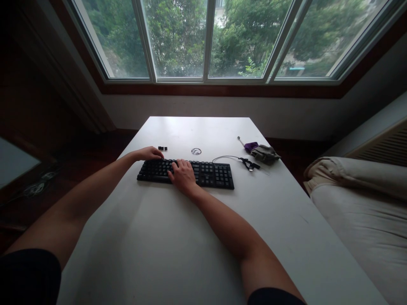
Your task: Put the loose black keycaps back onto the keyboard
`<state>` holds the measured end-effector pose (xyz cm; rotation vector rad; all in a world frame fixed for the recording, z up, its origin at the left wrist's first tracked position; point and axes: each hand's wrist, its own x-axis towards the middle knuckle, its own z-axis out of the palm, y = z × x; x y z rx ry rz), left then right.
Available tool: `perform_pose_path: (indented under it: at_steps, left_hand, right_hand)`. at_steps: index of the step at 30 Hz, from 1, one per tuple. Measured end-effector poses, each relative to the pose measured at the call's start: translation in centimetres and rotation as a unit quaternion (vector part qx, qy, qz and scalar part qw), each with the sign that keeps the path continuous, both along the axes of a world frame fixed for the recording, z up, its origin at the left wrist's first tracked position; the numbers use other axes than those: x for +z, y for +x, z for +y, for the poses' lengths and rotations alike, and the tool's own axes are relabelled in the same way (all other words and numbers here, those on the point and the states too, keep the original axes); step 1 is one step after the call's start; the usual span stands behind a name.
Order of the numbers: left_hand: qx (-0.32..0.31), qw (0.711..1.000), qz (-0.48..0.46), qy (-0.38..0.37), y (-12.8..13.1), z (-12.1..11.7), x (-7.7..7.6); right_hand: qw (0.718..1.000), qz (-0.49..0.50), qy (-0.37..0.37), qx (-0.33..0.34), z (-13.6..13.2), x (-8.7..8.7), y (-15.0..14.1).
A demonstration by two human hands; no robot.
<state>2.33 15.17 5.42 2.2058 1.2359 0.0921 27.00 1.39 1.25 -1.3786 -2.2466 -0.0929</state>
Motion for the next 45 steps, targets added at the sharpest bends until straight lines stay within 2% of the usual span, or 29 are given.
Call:
perform_pose_path:
  at_steps: [16, 23, 28, 31, 34, 36, 39, 45]
  left_hand:
    - [-0.032, 0.986, 0.110, 0.120, 0.7, -0.3, -0.3]
    - [-0.035, 0.967, 0.146, 0.205, 1.3, -1.8, -0.2]
    - [-0.020, 0.964, 0.127, 0.232, 1.4, -2.3, -0.2]
    - [0.000, 0.981, 0.075, 0.179, 1.1, -1.8, -0.4]
    - [0.036, 0.998, -0.017, 0.052, 0.6, -1.2, -0.9]
    - [0.066, 0.994, -0.084, -0.011, 0.3, -1.0, -1.4]
    - [0.093, 0.986, -0.136, -0.026, 0.0, -1.0, -2.3]
    - [0.114, 0.981, -0.143, -0.068, 0.1, -0.9, -2.8]
  right_hand:
    - [1.000, 0.000, 0.011, -0.001, 0.1, -0.3, 0.0]
    - [1.000, 0.000, 0.016, 0.000, 0.1, -0.4, 0.0]
    - [1.000, 0.001, 0.015, 0.001, 0.2, -0.5, 0.0]
    - [1.000, 0.001, 0.012, 0.000, 0.3, -0.5, 0.0]
    - [1.000, 0.000, 0.013, -0.002, 0.2, -0.4, 0.0]
    - [1.000, -0.001, 0.012, -0.001, 0.2, -0.4, 0.0]
    - [1.000, 0.000, 0.012, 0.000, 0.1, -0.3, 0.0]
    - [1.000, 0.002, 0.006, 0.001, 0.1, -0.2, 0.0]
